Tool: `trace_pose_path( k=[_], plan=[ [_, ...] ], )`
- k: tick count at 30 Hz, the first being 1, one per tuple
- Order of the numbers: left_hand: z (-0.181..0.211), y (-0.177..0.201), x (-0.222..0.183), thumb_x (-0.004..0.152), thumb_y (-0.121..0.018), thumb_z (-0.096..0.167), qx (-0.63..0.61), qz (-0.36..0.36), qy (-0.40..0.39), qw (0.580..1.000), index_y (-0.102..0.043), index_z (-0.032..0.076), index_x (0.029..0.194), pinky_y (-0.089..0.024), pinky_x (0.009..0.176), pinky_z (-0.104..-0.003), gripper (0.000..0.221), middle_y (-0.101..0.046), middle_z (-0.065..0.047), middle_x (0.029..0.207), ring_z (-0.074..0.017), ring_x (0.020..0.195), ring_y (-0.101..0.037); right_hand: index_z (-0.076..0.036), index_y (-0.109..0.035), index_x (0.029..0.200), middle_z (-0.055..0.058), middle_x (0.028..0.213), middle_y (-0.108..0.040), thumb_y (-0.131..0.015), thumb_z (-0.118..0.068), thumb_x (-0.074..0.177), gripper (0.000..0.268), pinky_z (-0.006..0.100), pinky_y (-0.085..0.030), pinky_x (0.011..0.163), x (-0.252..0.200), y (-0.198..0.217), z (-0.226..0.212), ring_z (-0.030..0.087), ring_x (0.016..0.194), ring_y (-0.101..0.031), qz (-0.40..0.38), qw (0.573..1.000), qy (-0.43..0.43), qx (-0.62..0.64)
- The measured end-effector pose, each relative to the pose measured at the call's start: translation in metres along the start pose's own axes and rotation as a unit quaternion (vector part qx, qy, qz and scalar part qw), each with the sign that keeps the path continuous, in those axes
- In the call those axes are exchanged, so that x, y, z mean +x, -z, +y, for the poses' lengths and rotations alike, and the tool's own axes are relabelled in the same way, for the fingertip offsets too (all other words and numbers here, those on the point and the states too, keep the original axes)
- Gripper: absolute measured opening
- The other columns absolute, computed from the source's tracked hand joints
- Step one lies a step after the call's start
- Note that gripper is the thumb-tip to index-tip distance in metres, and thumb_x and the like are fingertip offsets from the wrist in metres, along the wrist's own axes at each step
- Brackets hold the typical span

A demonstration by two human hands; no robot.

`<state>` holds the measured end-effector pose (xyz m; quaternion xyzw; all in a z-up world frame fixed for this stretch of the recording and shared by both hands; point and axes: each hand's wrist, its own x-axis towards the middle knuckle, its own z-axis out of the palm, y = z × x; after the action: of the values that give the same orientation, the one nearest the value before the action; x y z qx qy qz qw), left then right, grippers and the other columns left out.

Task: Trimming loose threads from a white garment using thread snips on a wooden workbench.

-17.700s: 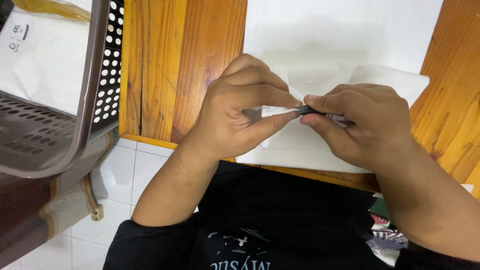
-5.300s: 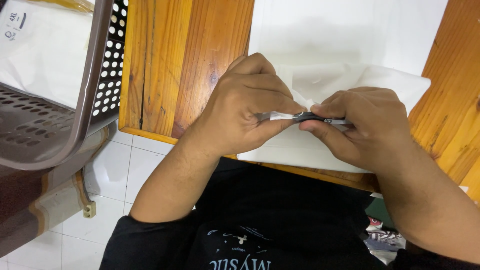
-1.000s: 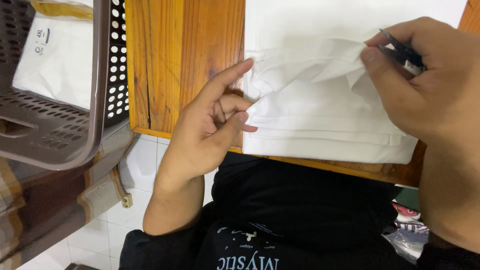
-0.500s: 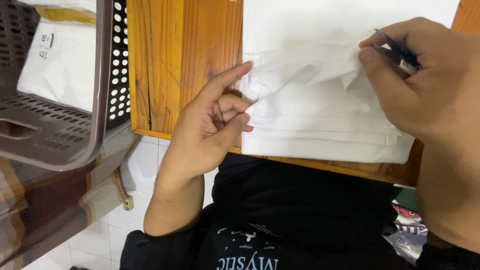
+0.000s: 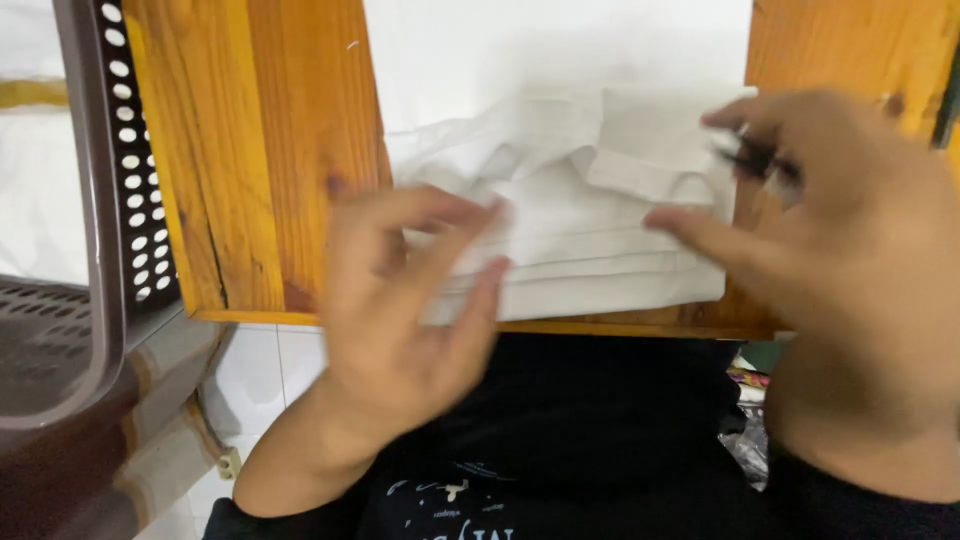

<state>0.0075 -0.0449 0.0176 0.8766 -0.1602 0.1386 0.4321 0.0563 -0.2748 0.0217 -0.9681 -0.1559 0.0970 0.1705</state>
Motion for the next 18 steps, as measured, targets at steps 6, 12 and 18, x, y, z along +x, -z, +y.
trace_pose_path(
  k=[6,12,18],
  plan=[
    [0.005,-0.047,0.008,0.086,-0.048,-0.008,-0.13,-0.103,-0.056,0.985,-0.053,0.001,0.102,-0.048,0.076,-0.038,0.019,-0.053,-0.02,0.095,-0.033,0.084,-0.055,-0.007,-0.056,0.116,0.011,0.096,-0.06,-0.066,-0.042,0.076,0.053,0.036,-0.042,0.069,-0.022,-0.025,0.005,0.023,0.09,-0.056,-0.003,0.995,-0.103,-0.017],
    [-0.003,-0.069,0.007,0.081,-0.054,-0.003,-0.041,-0.142,-0.026,0.989,-0.058,0.001,0.096,-0.039,0.081,-0.04,0.016,-0.053,-0.011,0.098,-0.0281,0.089,-0.05,0.002,-0.056,0.105,0.012,0.096,-0.055,-0.058,-0.01,0.081,0.026,0.031,-0.043,0.075,-0.024,-0.018,0.01,0.023,0.087,-0.054,0.019,0.988,-0.073,0.136],
    [-0.001,-0.069,0.008,0.078,-0.059,-0.004,-0.028,-0.162,0.002,0.986,-0.054,0.003,0.11,-0.04,0.083,-0.041,0.033,-0.051,-0.009,0.104,-0.0284,0.099,-0.048,0.0,-0.056,0.091,0.007,0.084,-0.058,-0.06,-0.003,0.081,0.011,0.025,-0.042,0.067,-0.027,-0.024,0.028,0.016,0.077,-0.055,0.039,0.974,-0.094,0.204]
  ],
)
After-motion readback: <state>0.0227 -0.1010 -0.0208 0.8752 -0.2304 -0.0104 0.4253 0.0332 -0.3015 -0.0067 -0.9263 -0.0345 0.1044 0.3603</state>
